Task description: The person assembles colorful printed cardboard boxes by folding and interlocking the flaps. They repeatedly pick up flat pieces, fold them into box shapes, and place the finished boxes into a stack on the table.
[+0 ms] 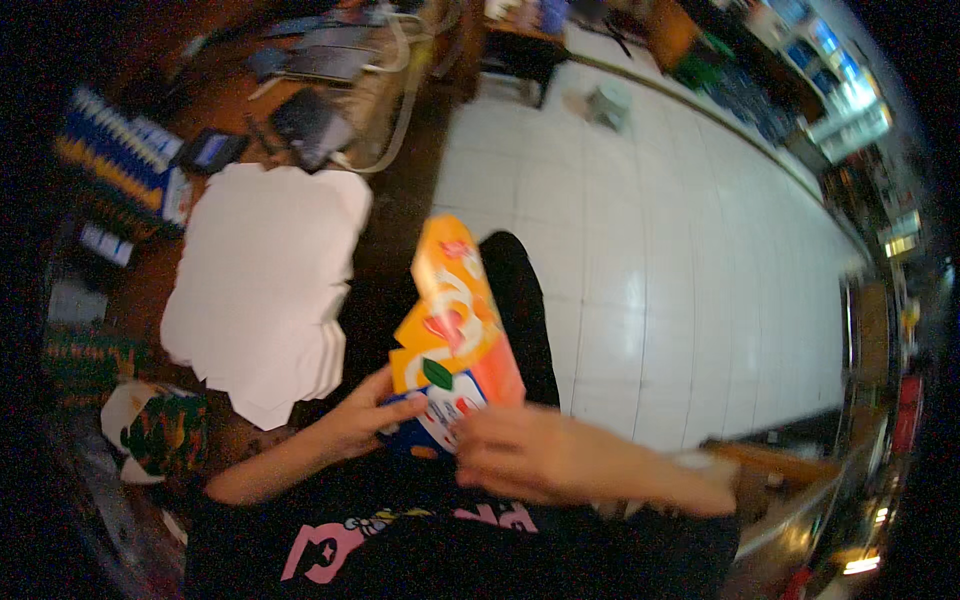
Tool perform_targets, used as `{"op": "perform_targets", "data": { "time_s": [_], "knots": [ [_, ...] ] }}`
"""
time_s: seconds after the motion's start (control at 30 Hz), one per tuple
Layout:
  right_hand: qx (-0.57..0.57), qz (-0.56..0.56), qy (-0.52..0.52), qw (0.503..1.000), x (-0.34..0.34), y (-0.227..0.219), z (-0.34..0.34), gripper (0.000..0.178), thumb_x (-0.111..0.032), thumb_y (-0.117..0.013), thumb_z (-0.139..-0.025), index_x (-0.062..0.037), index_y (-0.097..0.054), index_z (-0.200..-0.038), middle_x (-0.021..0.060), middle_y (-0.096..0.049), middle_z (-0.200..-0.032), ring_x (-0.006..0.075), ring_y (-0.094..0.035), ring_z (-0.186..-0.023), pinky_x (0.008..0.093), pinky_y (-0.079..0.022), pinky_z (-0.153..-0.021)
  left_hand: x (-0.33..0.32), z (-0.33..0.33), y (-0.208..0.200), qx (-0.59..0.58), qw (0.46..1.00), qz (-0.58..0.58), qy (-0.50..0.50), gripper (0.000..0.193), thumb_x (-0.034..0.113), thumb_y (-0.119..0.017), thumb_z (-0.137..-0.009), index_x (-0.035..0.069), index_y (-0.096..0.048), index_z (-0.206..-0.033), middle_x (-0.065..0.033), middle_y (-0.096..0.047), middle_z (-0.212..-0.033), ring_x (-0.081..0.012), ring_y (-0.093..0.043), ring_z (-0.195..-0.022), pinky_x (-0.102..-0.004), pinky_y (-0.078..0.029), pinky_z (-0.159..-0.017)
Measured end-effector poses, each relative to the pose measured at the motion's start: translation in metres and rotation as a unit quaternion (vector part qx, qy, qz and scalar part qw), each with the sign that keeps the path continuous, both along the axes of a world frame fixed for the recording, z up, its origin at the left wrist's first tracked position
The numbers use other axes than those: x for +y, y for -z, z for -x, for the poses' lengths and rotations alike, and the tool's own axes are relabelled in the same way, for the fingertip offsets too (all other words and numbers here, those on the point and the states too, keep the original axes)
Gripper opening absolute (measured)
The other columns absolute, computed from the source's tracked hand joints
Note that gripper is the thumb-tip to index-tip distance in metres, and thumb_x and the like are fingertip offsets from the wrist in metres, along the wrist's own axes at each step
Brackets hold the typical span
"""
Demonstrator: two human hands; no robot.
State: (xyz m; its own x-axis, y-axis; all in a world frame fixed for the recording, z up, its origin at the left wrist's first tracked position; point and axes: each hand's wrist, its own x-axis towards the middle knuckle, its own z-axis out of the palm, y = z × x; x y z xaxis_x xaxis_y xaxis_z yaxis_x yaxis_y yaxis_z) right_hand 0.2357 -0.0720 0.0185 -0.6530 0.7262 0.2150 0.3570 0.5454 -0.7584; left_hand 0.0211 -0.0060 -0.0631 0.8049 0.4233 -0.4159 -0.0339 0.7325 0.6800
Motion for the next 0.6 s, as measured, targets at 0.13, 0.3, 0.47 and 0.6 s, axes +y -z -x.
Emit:
{"op": "perform_targets", "data": {
  "time_s": [0.13,0.3,0.47,0.6],
  "knots": [
    [-0.113,-0.049,0.164,0.979,-0.002,0.004,-0.014,0.028,-0.004,-0.067,-0.073,0.0001,-0.057,-0.098,0.0132,-0.056,-0.102,0.0288,-0.056,-0.099,0.037,-0.048,-0.082,-0.004,-0.006,-0.004,0.065,0.995,-0.08,-0.006,0.05,0.02,-0.063,-0.084,0.004,-0.039,-0.126,-0.0086,-0.053,-0.117,-0.0171,-0.053,-0.107,-0.0339,-0.043,-0.093],
    [-0.128,-0.095,0.212,0.964,0.013,0.015,-0.011,0.035,-0.006,-0.06,-0.072,-0.0006,-0.053,-0.106,0.0121,-0.046,-0.116,0.0301,-0.049,-0.106,0.0377,-0.042,-0.085,-0.005,-0.008,-0.004,0.098,0.969,-0.221,0.053,0.046,0.023,-0.061,-0.087,0.002,-0.042,-0.123,-0.011,-0.056,-0.113,-0.016,-0.054,-0.106,-0.0313,-0.042,-0.092],
    [-0.102,0.145,0.118,0.977,-0.002,0.001,-0.028,0.038,-0.023,-0.061,-0.081,-0.0008,-0.052,-0.111,0.0119,-0.059,-0.087,0.0252,-0.06,-0.079,0.0361,-0.047,-0.065,-0.002,-0.009,-0.007,0.145,0.961,-0.234,0.035,0.045,0.022,-0.06,-0.087,0.001,-0.043,-0.123,-0.0095,-0.056,-0.112,-0.0152,-0.053,-0.104,-0.0307,-0.041,-0.092],
    [-0.089,0.395,-0.029,0.914,-0.018,0.002,-0.047,0.048,-0.041,-0.061,-0.082,-0.003,-0.053,-0.112,0.0099,-0.058,-0.059,0.0243,-0.059,-0.054,0.0347,-0.045,-0.049,0.001,-0.011,-0.009,0.173,0.955,-0.239,0.028,0.044,0.02,-0.06,-0.087,0.001,-0.044,-0.124,-0.0088,-0.055,-0.114,-0.0145,-0.051,-0.104,-0.0303,-0.039,-0.092]
  ]
}}
